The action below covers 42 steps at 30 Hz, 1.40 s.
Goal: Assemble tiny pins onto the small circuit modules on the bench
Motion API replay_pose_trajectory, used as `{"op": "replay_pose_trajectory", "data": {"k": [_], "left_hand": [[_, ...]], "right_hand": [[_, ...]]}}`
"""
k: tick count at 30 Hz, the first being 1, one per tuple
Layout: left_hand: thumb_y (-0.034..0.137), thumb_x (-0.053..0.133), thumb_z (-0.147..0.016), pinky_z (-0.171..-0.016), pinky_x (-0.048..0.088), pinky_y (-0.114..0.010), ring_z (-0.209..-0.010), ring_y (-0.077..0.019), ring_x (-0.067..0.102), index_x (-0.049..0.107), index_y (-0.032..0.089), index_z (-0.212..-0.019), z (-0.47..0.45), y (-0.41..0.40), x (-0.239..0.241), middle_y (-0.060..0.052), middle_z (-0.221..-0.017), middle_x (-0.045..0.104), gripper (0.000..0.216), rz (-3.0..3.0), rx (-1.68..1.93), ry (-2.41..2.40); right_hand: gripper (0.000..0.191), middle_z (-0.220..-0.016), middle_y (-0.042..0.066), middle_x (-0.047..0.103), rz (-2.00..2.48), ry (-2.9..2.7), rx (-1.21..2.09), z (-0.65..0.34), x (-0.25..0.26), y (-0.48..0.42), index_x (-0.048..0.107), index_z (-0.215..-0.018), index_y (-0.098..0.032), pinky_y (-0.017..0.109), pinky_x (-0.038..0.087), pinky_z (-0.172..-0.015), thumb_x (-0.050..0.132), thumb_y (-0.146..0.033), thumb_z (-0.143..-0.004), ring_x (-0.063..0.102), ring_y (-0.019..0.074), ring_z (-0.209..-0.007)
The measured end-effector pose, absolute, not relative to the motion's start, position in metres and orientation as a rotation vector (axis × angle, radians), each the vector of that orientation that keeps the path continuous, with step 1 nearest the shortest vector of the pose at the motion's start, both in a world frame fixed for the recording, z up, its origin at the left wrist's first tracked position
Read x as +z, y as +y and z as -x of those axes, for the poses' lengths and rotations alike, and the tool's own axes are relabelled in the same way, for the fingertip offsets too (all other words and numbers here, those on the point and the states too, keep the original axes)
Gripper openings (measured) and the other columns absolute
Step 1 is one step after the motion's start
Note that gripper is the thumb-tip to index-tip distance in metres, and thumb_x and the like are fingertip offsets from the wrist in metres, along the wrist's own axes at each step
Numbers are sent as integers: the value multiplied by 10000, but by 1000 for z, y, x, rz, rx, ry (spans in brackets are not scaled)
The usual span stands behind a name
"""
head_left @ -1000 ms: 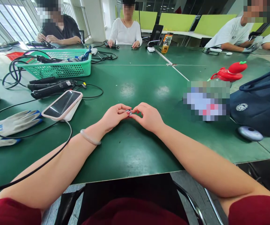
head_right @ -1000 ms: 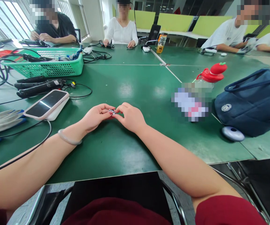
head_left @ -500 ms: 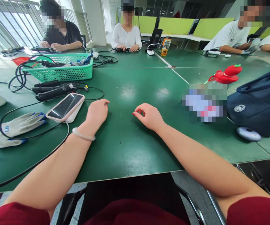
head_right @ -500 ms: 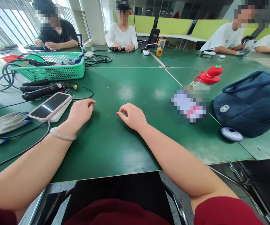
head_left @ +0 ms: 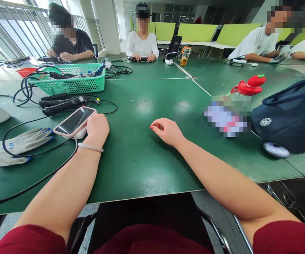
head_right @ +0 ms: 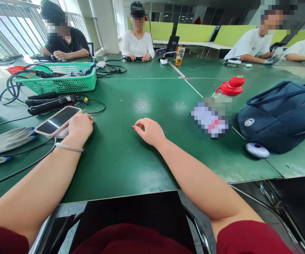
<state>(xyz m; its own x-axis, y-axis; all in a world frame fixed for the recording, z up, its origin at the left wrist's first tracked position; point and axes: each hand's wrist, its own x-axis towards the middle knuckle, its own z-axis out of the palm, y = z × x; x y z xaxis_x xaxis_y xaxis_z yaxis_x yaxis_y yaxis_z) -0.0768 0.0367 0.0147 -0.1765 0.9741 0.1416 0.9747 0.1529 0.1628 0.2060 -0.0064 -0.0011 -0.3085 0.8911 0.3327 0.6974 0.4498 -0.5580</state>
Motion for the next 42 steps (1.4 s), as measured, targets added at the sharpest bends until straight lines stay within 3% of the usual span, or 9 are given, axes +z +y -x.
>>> {"op": "replay_pose_trajectory", "data": {"k": [8,16,22,27,32,35,39,42], "left_hand": [[243,464,-860,-857,434,-456,-1014,-366,582,690,109,-1070,82,40,7,-218,-1023,669,337,1904,-345,-2266],[233,362,-898,-941,415,-421,-1049,-323,573,676,101,-1141,79,40,3,-216,-1087,637,419,2003,-618,-2267],[201,382,-886,-948,425,-373,-1038,-260,591,679,130,-1132,71,45,-3,-133,-1069,693,392,2192,-834,-2326],[259,411,-895,-867,459,-335,-884,-186,619,652,186,-1168,49,37,-4,-73,-1008,698,372,2577,-1124,-2237],[329,421,-910,-880,456,-303,-941,-161,606,620,171,-1196,15,12,1,-75,-1031,678,382,3124,-1440,-1868],[340,431,-912,-863,448,-297,-905,-160,602,637,192,-1169,10,7,6,-55,-983,689,361,2958,-1508,-1822],[304,412,-910,-767,451,-308,-741,-160,589,682,198,-1074,27,17,6,-56,-946,707,333,2389,-1389,-2140],[249,439,-883,-816,437,-336,-801,-194,596,705,182,-1025,43,29,1,-78,-945,715,308,2153,-1230,-2265]], "right_hand": [[234,-768,10,592,1298,-2088,432,-207,-1,-6,674,-869,-206,253,368,-620,529,-387,-897,493,126,-644],[260,-753,15,599,1300,-2102,470,-206,-2,-6,671,-851,-193,257,373,-637,510,-389,-908,496,131,-657],[217,-790,18,609,1270,-2161,571,-207,-5,-4,682,-864,-195,256,374,-636,545,-362,-885,490,125,-658],[176,-778,5,594,1258,-2191,589,-206,-9,0,685,-897,-191,255,388,-649,625,-345,-838,486,115,-644],[151,-774,-2,600,1260,-2213,582,-205,-11,3,687,-908,-186,254,392,-657,662,-299,-810,487,106,-632],[148,-761,-4,602,1264,-2202,586,-206,-12,4,689,-902,-189,255,391,-648,671,-292,-798,485,107,-622],[162,-781,1,606,1270,-2194,620,-208,-12,4,693,-912,-195,258,391,-636,652,-314,-811,483,108,-620],[156,-787,6,605,1279,-2203,609,-208,-12,4,698,-905,-196,262,391,-639,630,-314,-827,483,110,-628]]}}
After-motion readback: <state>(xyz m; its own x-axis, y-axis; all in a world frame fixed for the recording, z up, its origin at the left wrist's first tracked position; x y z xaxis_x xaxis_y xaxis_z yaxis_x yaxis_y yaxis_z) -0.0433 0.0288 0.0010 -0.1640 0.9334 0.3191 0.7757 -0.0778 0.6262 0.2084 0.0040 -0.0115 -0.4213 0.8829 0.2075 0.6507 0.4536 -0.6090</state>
